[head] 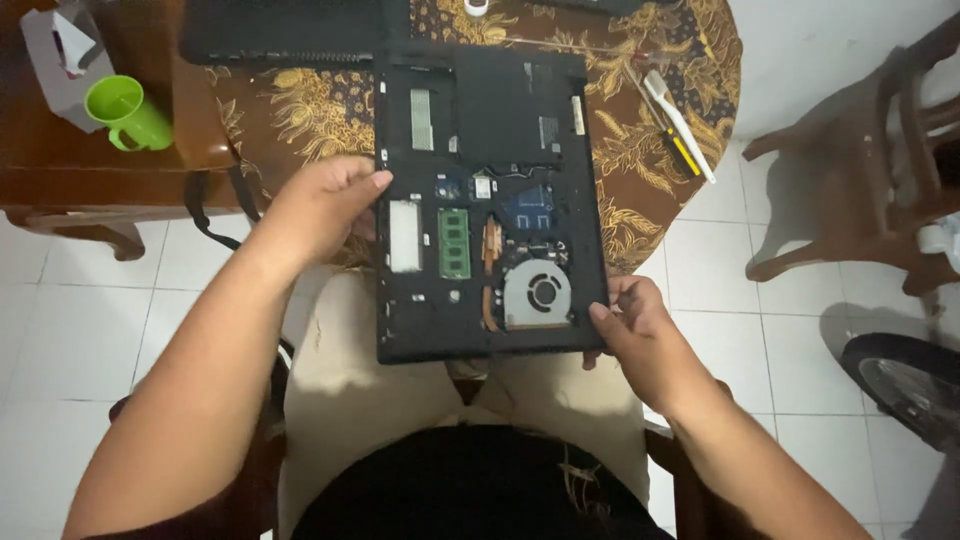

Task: Reassembling a laptop by installing the optical drive, RAM modules, and cooling fan into the chassis.

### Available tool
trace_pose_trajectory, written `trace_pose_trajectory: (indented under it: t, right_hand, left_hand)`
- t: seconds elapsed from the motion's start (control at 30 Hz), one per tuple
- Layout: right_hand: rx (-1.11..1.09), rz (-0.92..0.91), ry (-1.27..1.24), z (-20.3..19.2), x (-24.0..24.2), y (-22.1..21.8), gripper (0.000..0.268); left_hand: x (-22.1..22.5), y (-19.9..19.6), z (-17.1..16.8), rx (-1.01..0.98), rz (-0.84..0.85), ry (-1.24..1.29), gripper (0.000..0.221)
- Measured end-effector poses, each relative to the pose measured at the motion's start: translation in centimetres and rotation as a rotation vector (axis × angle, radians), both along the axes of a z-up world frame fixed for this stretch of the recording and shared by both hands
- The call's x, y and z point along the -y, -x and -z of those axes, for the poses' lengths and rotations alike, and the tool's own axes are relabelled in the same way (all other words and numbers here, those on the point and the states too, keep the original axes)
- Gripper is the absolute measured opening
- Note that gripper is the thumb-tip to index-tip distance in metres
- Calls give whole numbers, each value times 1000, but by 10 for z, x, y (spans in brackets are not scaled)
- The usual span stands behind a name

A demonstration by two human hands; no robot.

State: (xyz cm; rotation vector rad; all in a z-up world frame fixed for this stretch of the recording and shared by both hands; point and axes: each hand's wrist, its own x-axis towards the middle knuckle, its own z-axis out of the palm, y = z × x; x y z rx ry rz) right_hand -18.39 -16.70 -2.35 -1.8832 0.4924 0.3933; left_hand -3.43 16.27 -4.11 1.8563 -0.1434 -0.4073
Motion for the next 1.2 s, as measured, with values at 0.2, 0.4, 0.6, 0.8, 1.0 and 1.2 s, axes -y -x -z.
trace_pose_trajectory:
  t: [0.2,0.4,0.6,0.8,1.0,1.2]
  right_hand:
    - [66,30,-193,8,-2,2,50]
    - [171,-34,-336,18,5,2,55]
    - [177,-127,-192,5,14,-5,59]
    - [268,-346,539,-48,-9,-15,64]
    - [659,-754,674,-39,-29,-28,71]
    - [747,-812,679,-31,-33,-42,77]
  left_hand:
    - [25,10,-49,50,-81,-362,59]
    - [37,28,-76,98,-86,-498,80]
    - [37,64,-56,649,332,-647,86]
    - [44,79,-22,849,526,-686,124]
    - [45,82,-17,1002,466,-717,128]
    - [37,81,-16,985,437,-660,118]
